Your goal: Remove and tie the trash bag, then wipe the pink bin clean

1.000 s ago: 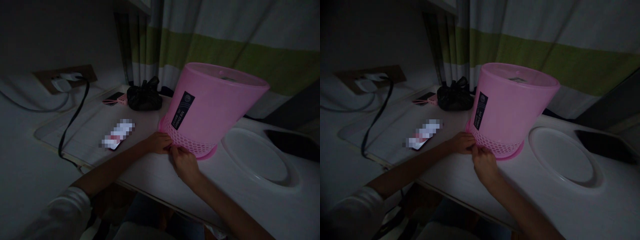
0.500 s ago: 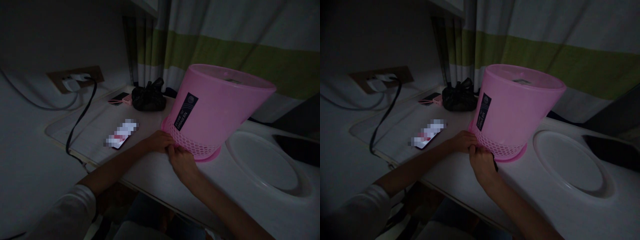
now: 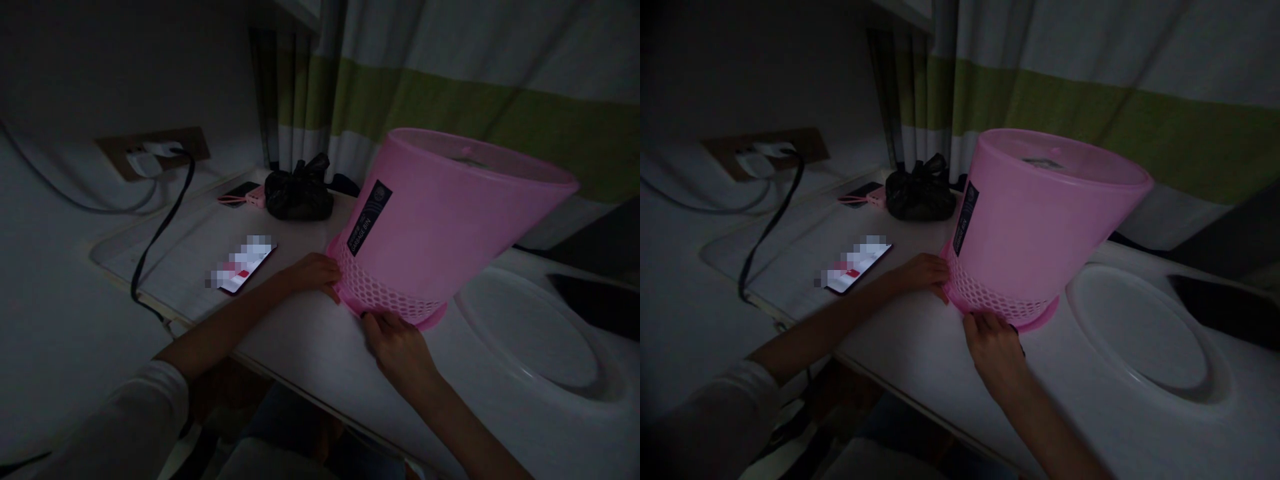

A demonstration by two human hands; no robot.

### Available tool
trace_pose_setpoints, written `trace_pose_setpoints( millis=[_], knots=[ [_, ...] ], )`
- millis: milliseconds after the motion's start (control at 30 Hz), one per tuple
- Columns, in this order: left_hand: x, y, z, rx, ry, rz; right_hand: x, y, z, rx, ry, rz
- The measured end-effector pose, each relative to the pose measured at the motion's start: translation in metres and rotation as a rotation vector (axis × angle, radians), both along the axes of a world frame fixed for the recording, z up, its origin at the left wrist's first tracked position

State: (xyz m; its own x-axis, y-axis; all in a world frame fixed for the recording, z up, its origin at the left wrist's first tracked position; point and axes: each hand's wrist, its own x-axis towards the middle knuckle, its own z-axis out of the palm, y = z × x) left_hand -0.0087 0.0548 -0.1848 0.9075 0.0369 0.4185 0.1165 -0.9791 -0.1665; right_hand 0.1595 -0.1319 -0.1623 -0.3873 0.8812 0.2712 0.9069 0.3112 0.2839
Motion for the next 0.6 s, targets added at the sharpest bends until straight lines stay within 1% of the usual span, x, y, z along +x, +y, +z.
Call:
trace_pose_setpoints(
  millis=[67, 200, 300, 367, 433, 500, 600],
  knots=[
    [-0.001, 0.005, 0.000, 0.000, 0.008, 0.013, 0.010, -0.005, -0.003, 0.040, 0.009, 0.014],
    [-0.007, 0.016, -0.001, 0.009, -0.015, 0.045, 0.024, -0.011, -0.002, 0.096, 0.047, 0.044],
    [-0.013, 0.022, -0.001, 0.020, -0.051, 0.073, 0.024, -0.012, -0.003, 0.097, 0.071, 0.057],
    [-0.015, 0.021, 0.001, 0.031, -0.075, 0.077, 0.020, -0.011, -0.006, 0.075, 0.076, 0.035],
    [-0.014, 0.014, 0.004, 0.040, -0.109, 0.062, 0.012, -0.009, -0.007, 0.052, 0.073, -0.002],
    [-0.009, 0.001, 0.008, 0.049, -0.135, 0.030, 0.003, -0.005, -0.007, 0.022, 0.054, -0.034],
    [0.004, -0.025, 0.009, 0.082, -0.057, -0.075, -0.010, 0.002, -0.004, -0.019, 0.026, -0.068]
  ],
)
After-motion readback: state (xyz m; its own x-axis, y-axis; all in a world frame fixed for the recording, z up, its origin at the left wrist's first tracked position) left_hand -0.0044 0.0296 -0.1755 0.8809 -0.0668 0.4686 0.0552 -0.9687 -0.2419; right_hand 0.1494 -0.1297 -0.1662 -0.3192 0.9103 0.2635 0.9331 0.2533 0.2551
